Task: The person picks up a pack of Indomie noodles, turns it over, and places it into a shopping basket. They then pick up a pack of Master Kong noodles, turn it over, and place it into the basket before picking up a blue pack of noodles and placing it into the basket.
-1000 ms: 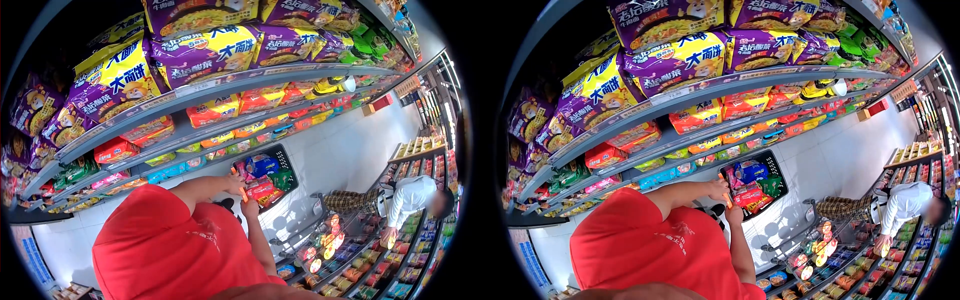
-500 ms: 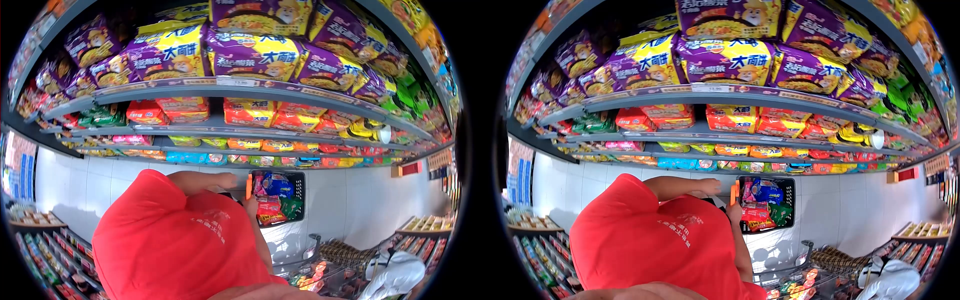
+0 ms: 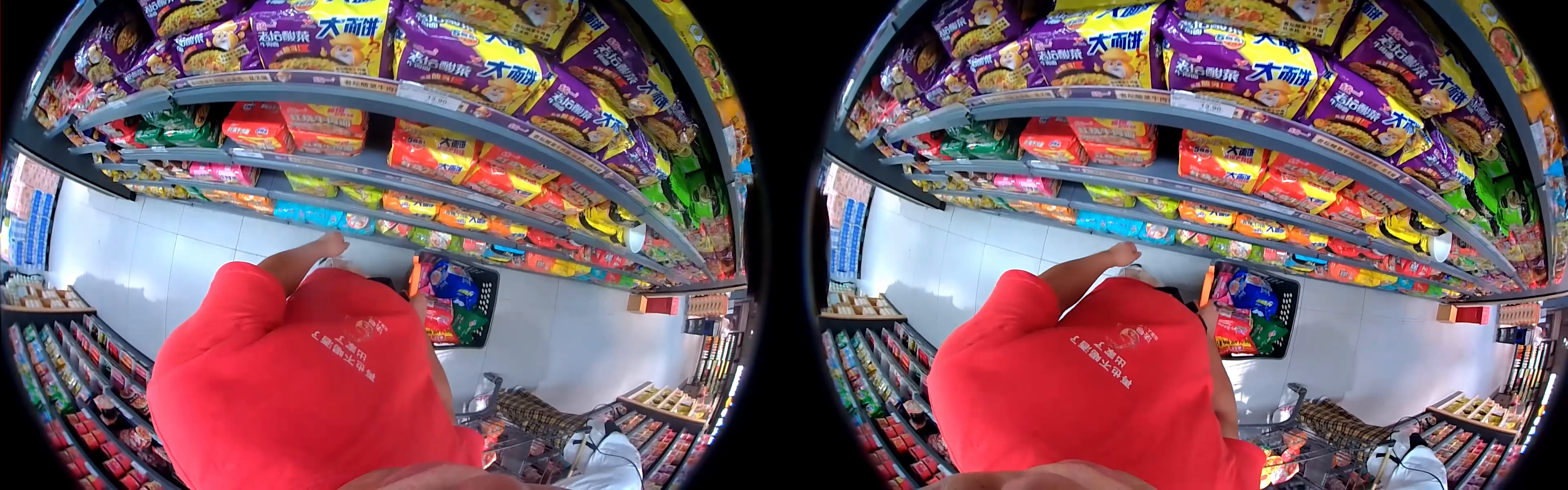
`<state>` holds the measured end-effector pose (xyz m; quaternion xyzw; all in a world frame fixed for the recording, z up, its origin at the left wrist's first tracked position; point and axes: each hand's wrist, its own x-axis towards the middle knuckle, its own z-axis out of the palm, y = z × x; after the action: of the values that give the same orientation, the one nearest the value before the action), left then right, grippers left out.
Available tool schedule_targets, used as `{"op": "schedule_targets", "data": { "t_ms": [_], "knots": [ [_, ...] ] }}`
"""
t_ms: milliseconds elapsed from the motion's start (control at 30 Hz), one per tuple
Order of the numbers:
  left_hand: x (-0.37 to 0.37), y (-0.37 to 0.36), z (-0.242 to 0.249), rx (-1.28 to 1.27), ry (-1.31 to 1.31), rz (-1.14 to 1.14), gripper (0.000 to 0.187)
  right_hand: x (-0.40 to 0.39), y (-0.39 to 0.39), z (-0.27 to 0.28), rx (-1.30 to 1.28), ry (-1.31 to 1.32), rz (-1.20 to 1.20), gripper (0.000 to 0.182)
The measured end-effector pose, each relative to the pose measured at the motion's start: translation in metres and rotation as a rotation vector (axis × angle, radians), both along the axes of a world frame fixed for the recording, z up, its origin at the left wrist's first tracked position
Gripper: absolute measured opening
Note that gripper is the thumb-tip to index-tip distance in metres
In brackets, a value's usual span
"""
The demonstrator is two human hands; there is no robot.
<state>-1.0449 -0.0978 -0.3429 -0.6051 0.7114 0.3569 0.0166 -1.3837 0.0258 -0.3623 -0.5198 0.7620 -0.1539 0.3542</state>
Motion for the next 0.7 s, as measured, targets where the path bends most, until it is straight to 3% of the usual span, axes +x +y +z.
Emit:
{"op": "schedule_targets", "data": {
  "t_ms": [167,400,600,700],
  "knots": [
    [-0.034,0.001,0.024,0.013,0.103,0.028,0.043,0.002,-0.005,0.013,0.042,0.034,-0.095,0.042],
    [-0.047,-0.019,0.026,0.043,0.006,-0.085,0.042,-0.002,-0.016,0.074,-0.068,0.156,-0.144,0.032],
    [-0.066,-0.041,0.019,0.097,-0.042,-0.18,0.045,-0.038,-0.023,0.067,-0.126,0.204,-0.182,0.026],
    [-0.088,-0.062,0.02,0.165,-0.035,-0.121,0.045,-0.063,-0.031,0.063,-0.076,0.219,-0.207,0.025]
  ]
}}
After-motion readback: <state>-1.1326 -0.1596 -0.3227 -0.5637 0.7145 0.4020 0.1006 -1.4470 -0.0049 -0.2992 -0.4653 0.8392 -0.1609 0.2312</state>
